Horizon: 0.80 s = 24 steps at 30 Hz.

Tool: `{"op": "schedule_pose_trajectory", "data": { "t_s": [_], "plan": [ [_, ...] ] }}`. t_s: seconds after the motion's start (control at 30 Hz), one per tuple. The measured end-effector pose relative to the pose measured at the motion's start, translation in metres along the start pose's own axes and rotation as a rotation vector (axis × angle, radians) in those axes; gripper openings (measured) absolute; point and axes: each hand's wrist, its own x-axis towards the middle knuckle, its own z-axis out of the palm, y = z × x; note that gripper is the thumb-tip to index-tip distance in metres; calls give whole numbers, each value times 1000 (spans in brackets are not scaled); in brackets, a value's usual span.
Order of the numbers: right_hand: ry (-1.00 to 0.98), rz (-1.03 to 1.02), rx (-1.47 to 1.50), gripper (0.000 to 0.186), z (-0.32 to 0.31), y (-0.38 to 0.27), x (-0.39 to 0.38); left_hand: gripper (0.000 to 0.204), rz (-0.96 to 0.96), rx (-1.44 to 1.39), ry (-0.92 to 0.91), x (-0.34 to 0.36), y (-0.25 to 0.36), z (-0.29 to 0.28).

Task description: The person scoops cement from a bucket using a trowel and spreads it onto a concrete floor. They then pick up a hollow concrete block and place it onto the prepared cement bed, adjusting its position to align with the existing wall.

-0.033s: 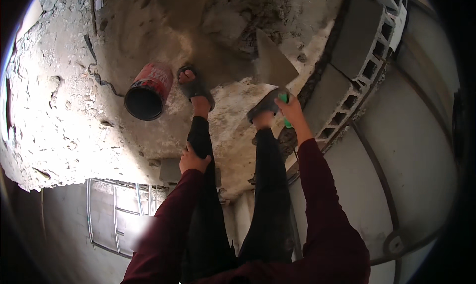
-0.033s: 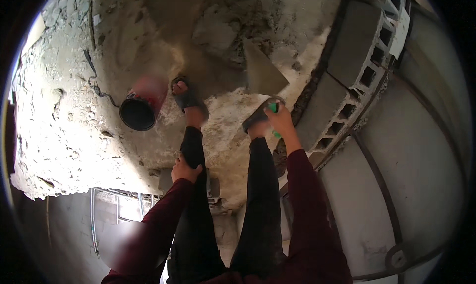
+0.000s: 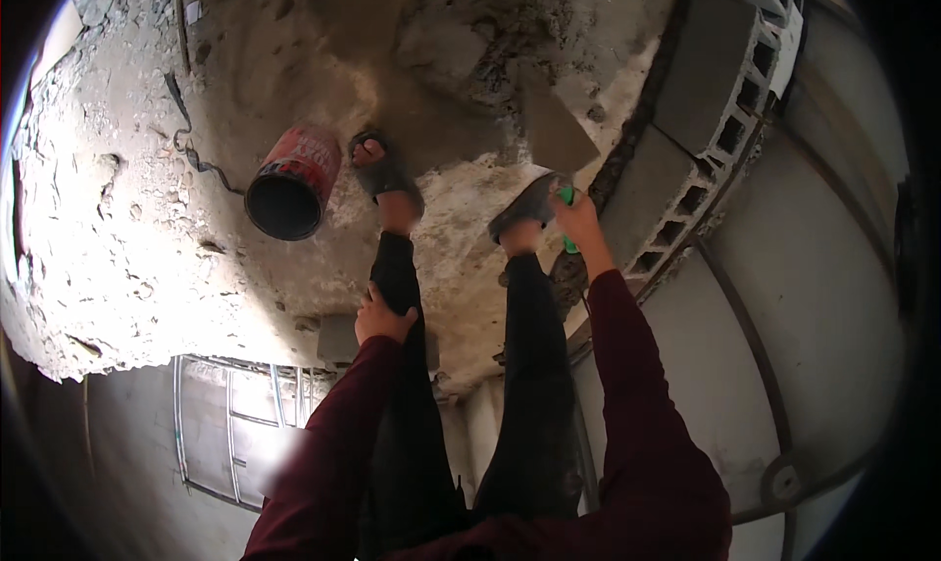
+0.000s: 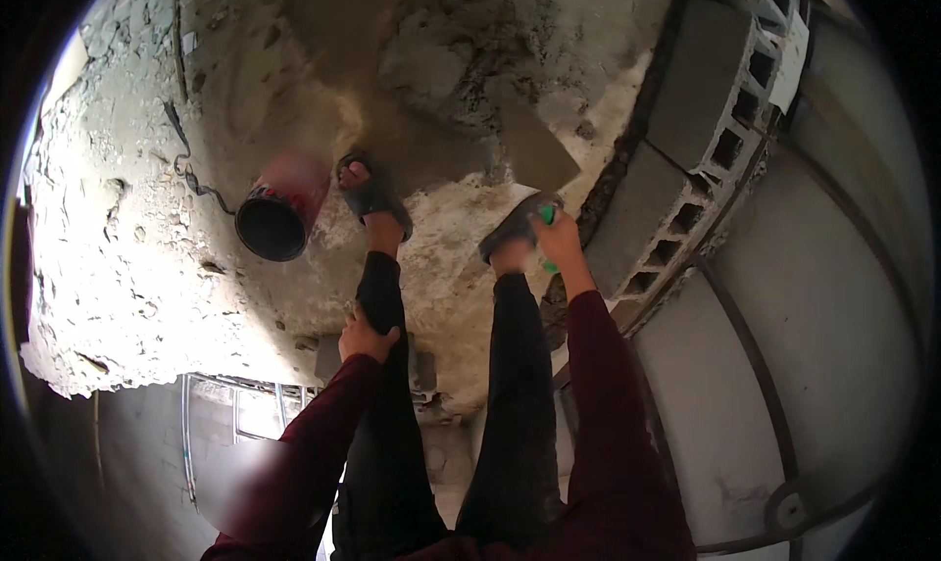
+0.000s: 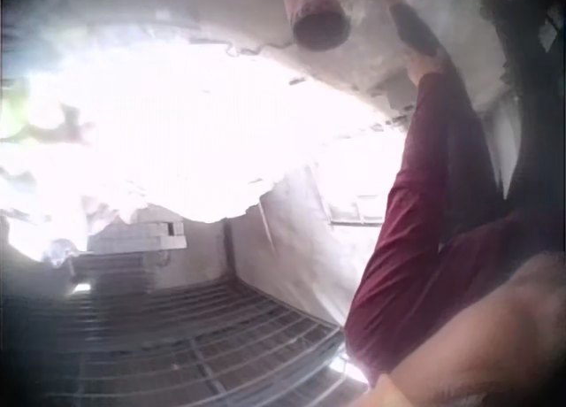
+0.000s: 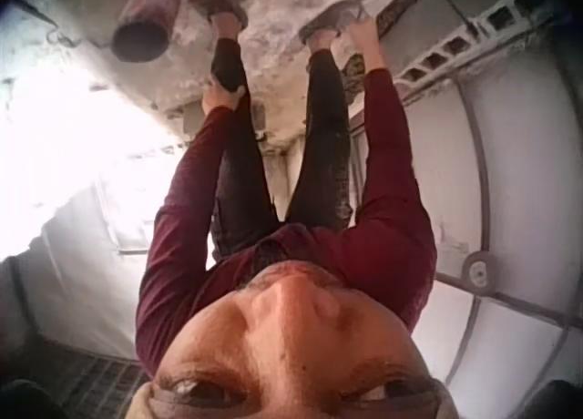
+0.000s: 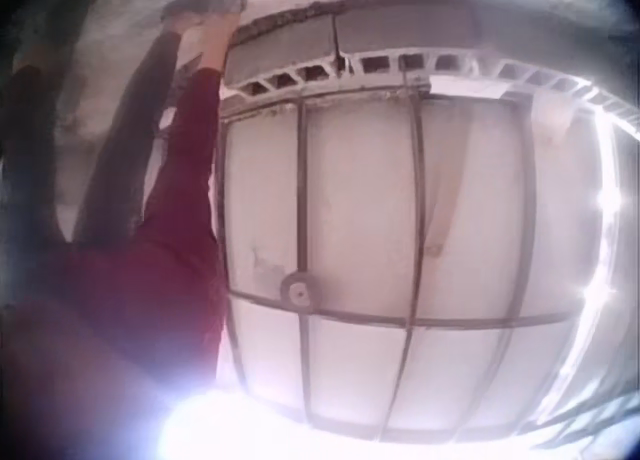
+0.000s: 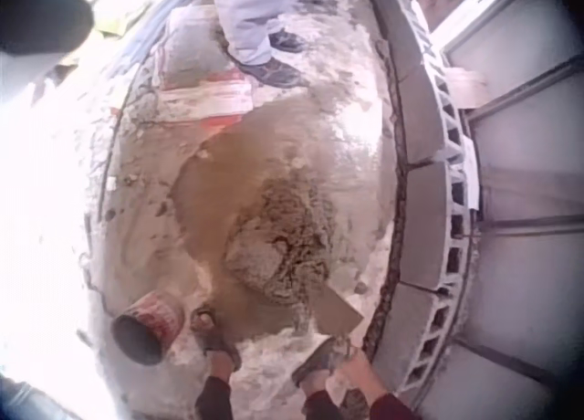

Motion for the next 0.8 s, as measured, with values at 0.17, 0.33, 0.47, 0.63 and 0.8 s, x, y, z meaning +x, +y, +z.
{"op": "schedule_pose_trajectory", "data": {
  "t_s": [0.17, 0.33, 0.47, 0.63, 0.8],
  "plan": [
    [202, -59, 227, 28, 9, 63, 66, 101, 28, 10, -1, 4, 1, 4],
    [202, -184, 289, 20, 12, -35, 150, 102, 53, 13, -43, 7, 5, 5],
    [20, -71, 432, 34, -15, -131, 150, 101, 28, 48, -1, 7, 2, 11],
    [125, -158, 277, 30, -9, -137, 85, 99, -7, 39, -18, -1, 5, -2],
    [413, -329, -26, 28, 59, -119, 67, 99, 26, 45, -1, 2, 13, 2]
  ]
}}
